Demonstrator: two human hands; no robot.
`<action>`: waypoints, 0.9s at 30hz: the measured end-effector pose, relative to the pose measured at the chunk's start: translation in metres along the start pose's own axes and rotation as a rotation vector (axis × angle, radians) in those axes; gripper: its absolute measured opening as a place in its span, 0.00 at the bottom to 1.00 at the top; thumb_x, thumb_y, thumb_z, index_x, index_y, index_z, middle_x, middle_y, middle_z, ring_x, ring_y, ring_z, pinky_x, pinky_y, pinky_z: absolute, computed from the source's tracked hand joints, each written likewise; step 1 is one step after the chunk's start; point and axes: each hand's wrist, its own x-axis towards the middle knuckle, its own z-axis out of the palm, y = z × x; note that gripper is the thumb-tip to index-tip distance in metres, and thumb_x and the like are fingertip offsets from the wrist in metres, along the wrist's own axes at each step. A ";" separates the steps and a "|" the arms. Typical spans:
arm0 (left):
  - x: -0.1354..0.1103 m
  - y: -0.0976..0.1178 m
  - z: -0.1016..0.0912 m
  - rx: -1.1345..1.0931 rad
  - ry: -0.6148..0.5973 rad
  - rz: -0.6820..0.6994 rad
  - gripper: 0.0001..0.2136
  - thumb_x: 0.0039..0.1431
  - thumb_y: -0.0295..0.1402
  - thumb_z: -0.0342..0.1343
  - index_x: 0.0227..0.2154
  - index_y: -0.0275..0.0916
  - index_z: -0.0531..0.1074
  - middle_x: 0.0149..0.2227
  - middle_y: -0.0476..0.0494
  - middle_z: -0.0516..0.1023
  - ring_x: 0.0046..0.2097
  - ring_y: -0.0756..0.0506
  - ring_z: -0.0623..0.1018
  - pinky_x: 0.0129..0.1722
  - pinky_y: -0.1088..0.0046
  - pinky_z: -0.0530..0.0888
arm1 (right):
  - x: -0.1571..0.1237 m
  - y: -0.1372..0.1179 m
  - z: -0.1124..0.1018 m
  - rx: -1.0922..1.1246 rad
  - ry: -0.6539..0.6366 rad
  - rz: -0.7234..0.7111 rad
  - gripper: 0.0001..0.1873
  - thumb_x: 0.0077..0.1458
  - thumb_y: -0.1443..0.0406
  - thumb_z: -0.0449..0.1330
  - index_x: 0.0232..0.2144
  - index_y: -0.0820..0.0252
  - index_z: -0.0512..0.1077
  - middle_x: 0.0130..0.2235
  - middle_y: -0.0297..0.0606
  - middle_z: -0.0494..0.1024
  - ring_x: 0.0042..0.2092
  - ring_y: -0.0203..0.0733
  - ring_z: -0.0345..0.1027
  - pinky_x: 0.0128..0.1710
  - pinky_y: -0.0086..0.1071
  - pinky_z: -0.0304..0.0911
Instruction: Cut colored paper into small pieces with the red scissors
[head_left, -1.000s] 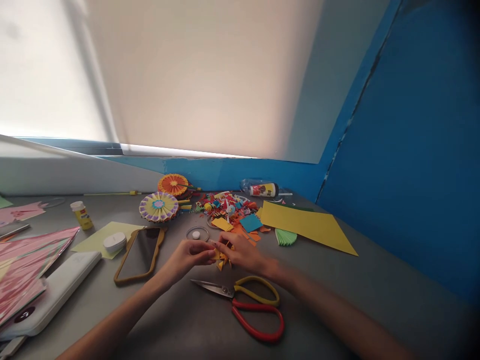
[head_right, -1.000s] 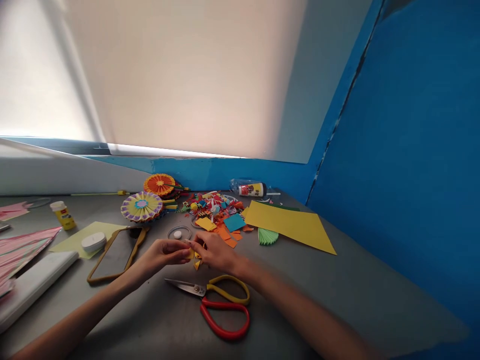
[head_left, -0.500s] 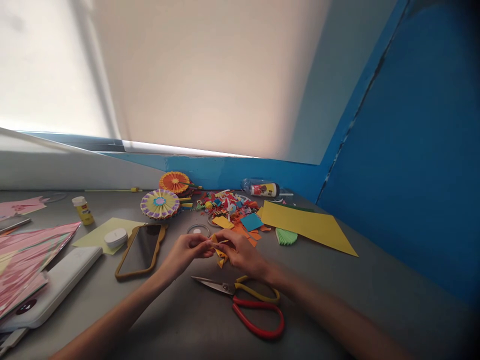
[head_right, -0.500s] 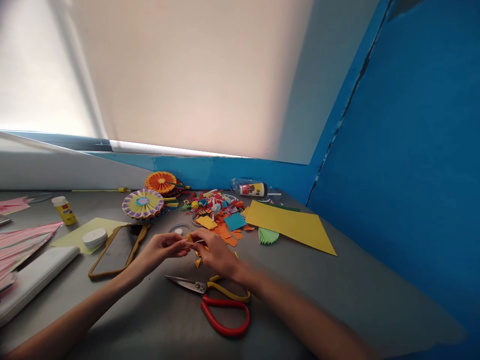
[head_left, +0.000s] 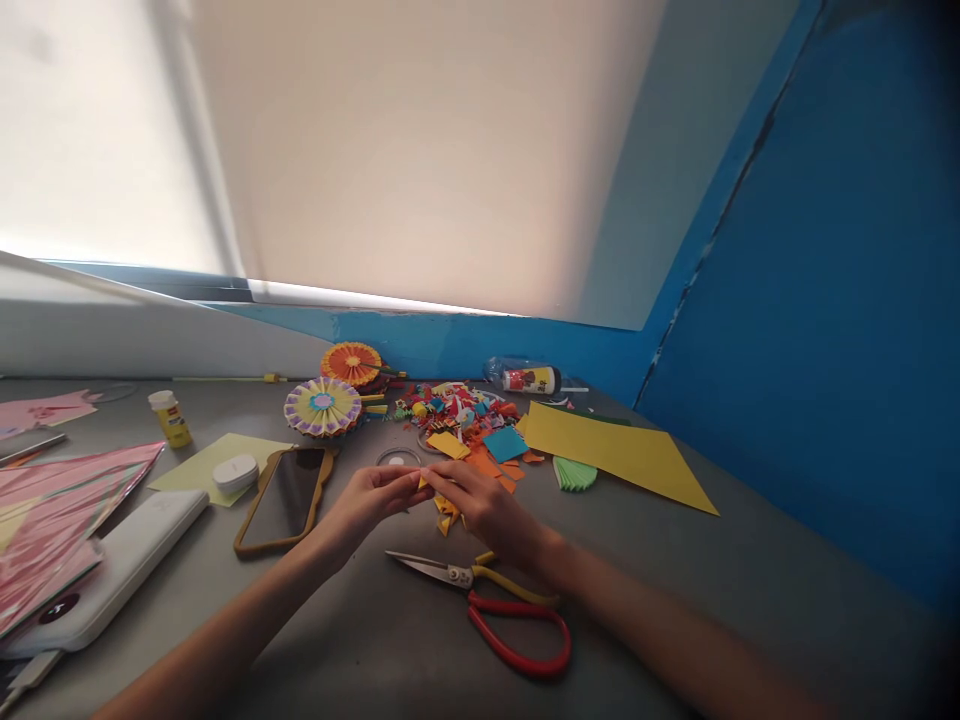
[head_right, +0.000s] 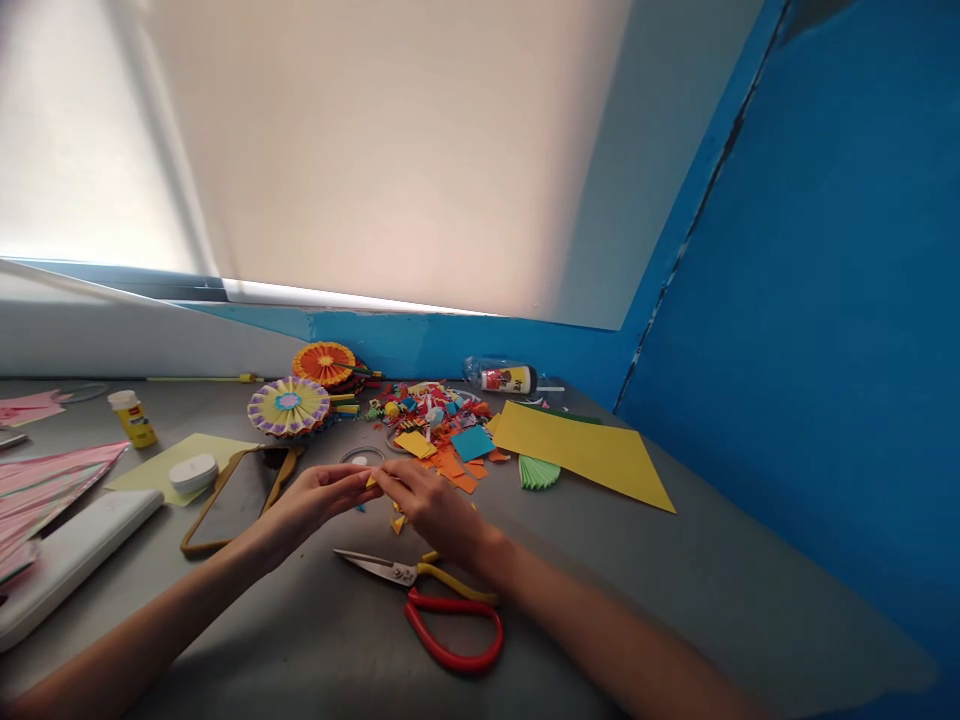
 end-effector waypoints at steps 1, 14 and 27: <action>0.000 0.000 0.001 -0.006 -0.011 0.009 0.15 0.49 0.37 0.64 0.37 0.33 0.78 0.40 0.38 0.81 0.46 0.42 0.78 0.55 0.66 0.67 | 0.001 0.000 -0.001 -0.043 -0.012 -0.020 0.23 0.60 0.76 0.47 0.57 0.67 0.60 0.50 0.52 0.70 0.54 0.47 0.63 0.51 0.40 0.66; -0.006 0.008 0.004 0.147 0.012 0.090 0.19 0.48 0.40 0.64 0.41 0.35 0.76 0.43 0.38 0.80 0.49 0.39 0.76 0.52 0.66 0.69 | 0.009 -0.008 -0.016 0.320 -0.015 0.278 0.19 0.63 0.72 0.46 0.55 0.61 0.61 0.53 0.47 0.68 0.55 0.43 0.62 0.52 0.37 0.63; -0.004 0.000 0.017 0.089 -0.023 0.026 0.17 0.44 0.40 0.66 0.33 0.32 0.74 0.37 0.39 0.81 0.42 0.40 0.80 0.51 0.62 0.72 | 0.017 -0.019 -0.007 0.562 0.083 0.694 0.09 0.61 0.65 0.50 0.29 0.60 0.64 0.30 0.34 0.71 0.31 0.35 0.65 0.30 0.28 0.59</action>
